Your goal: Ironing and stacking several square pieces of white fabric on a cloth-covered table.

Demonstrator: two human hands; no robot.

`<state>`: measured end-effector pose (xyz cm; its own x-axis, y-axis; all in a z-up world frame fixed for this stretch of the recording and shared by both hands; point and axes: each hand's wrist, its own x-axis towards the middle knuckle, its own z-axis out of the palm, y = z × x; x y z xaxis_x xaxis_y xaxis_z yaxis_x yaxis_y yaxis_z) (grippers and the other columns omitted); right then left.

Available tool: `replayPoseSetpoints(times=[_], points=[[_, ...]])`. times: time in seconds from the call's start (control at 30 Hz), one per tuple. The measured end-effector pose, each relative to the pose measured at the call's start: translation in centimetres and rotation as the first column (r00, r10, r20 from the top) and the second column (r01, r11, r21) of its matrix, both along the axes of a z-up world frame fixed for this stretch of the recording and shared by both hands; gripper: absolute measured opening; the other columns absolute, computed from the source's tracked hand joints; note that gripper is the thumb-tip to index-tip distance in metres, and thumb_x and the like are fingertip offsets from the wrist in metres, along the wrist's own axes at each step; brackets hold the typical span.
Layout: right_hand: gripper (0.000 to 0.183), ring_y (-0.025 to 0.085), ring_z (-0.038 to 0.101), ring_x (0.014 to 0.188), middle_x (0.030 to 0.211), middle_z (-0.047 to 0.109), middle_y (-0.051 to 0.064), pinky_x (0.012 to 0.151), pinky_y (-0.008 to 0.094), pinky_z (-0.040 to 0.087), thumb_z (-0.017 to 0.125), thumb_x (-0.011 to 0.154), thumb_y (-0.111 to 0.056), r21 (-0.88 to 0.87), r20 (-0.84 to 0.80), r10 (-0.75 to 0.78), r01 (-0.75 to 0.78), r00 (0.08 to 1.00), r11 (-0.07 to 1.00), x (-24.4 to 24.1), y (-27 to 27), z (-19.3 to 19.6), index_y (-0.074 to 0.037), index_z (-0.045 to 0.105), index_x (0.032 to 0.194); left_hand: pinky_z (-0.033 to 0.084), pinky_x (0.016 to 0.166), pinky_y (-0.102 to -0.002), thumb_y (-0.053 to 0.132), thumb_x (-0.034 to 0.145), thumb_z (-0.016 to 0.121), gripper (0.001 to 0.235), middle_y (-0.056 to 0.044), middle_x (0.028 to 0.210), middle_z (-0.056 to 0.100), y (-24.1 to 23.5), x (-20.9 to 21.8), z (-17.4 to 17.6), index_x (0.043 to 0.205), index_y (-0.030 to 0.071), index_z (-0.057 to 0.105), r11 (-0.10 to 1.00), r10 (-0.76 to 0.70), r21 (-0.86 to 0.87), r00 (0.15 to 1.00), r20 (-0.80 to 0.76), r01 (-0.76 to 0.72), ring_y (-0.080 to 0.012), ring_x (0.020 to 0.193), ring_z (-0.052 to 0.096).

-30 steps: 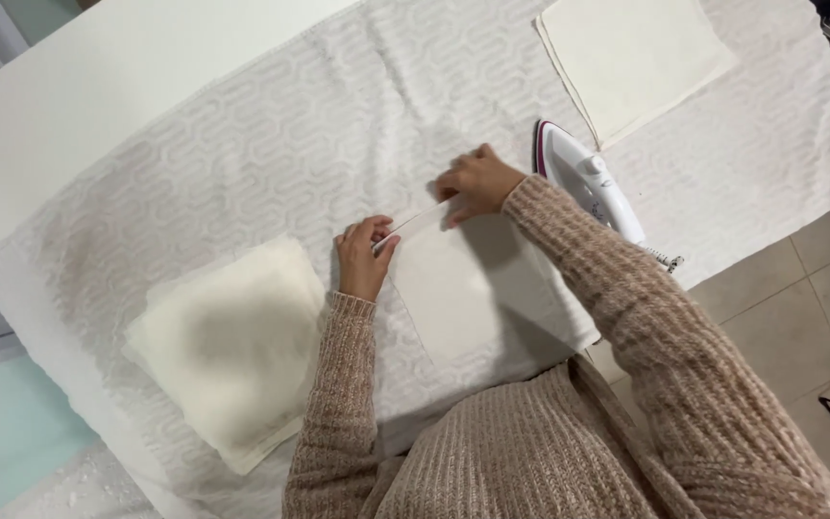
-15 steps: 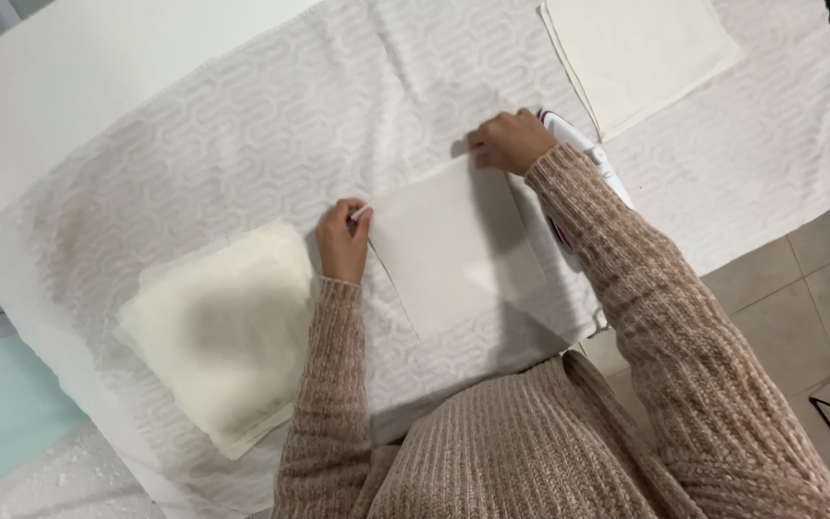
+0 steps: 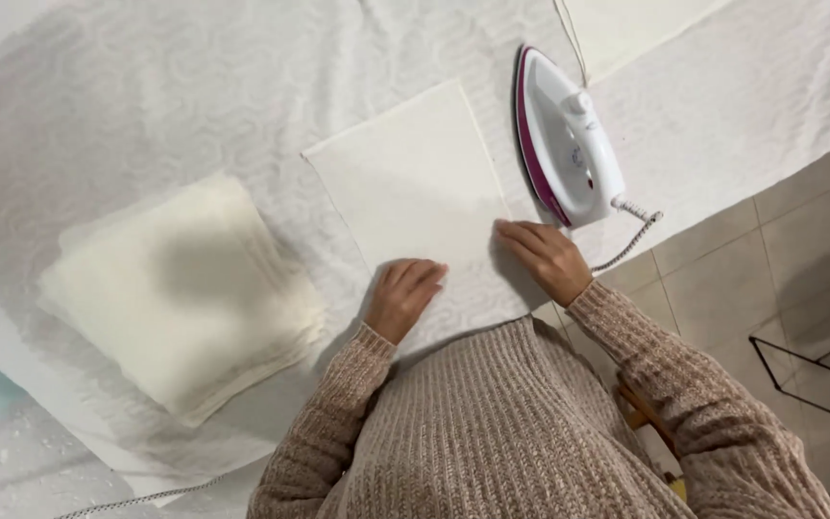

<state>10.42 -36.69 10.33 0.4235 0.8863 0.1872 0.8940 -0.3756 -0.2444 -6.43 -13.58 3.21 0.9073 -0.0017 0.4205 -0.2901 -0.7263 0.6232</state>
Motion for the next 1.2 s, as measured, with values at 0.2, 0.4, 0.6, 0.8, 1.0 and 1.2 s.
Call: replayPoseSetpoints(times=[0.2,0.4,0.6,0.8,1.0,1.2], points=[[0.022,0.028,0.069,0.110,0.122,0.072,0.011,0.094,0.037,0.058,0.055,0.105,-0.008,0.060,0.012,0.020,-0.021,1.000,0.998,-0.1,-3.2,-3.9,-0.004,0.072,0.119,0.055,0.087,-0.038,0.015,0.095,0.073,0.028,-0.009,0.110,0.069,1.5,-3.2,-1.1,0.121,0.006,0.073,0.997,0.071,0.036,0.994,-0.084,-0.068,-0.0257,0.099,0.066],[0.015,0.029,0.070,0.100,0.104,0.072,0.013,0.084,0.037,0.059,0.060,0.103,-0.006,0.128,0.073,0.017,-0.026,0.997,0.991,0.4,-2.3,-3.2,-0.001,0.073,0.101,0.053,0.078,-0.039,0.020,0.100,0.067,0.021,-0.011,0.103,0.066,-5.2,3.6,0.2,0.115,0.006,0.070,0.998,0.005,0.067,1.000,-0.010,-0.004,-0.0285,0.092,0.065],[0.014,0.024,0.069,0.096,0.097,0.068,0.007,0.079,0.032,0.058,0.060,0.104,-0.010,0.075,0.055,-0.045,0.041,0.997,0.996,0.7,-2.0,-4.2,-0.005,0.071,0.096,0.048,0.074,-0.040,0.023,0.097,0.068,0.027,-0.010,0.102,0.062,-8.6,6.9,-3.1,0.118,0.006,0.066,0.994,0.055,0.090,0.998,-0.012,-0.054,-0.0285,0.090,0.061],[0.016,0.023,0.065,0.095,0.094,0.064,0.005,0.075,0.029,0.056,0.061,0.103,-0.015,0.008,-0.049,-0.097,0.098,0.994,0.995,1.3,-0.7,-1.6,-0.008,0.067,0.091,0.048,0.071,-0.035,0.012,0.097,0.068,0.010,-0.005,0.092,0.063,-8.7,7.1,-4.5,0.107,0.010,0.070,0.991,0.103,0.081,0.993,0.049,-0.107,-0.0235,0.084,0.061],[0.016,0.022,0.063,0.092,0.089,0.061,0.004,0.072,0.028,0.056,0.063,0.100,-0.019,-0.081,-0.064,-0.124,0.118,0.990,0.990,1.8,-0.2,-1.7,-0.008,0.064,0.088,0.047,0.068,-0.033,0.009,0.094,0.071,0.003,-0.004,0.090,0.061,-8.1,7.5,-3.2,0.096,0.011,0.072,0.990,0.071,0.114,0.995,0.069,-0.078,-0.0218,0.082,0.059],[0.007,0.019,0.062,0.087,0.098,0.063,0.001,0.067,0.027,0.057,0.064,0.098,-0.018,-0.089,-0.127,-0.111,0.100,0.986,0.991,1.8,-1.8,-4.7,-0.012,0.065,0.094,0.044,0.064,-0.033,0.007,0.098,0.065,0.012,-0.003,0.091,0.059,-7.4,8.0,-1.5,0.087,0.012,0.070,0.990,0.028,0.137,0.997,0.071,-0.037,-0.0220,0.080,0.058]])
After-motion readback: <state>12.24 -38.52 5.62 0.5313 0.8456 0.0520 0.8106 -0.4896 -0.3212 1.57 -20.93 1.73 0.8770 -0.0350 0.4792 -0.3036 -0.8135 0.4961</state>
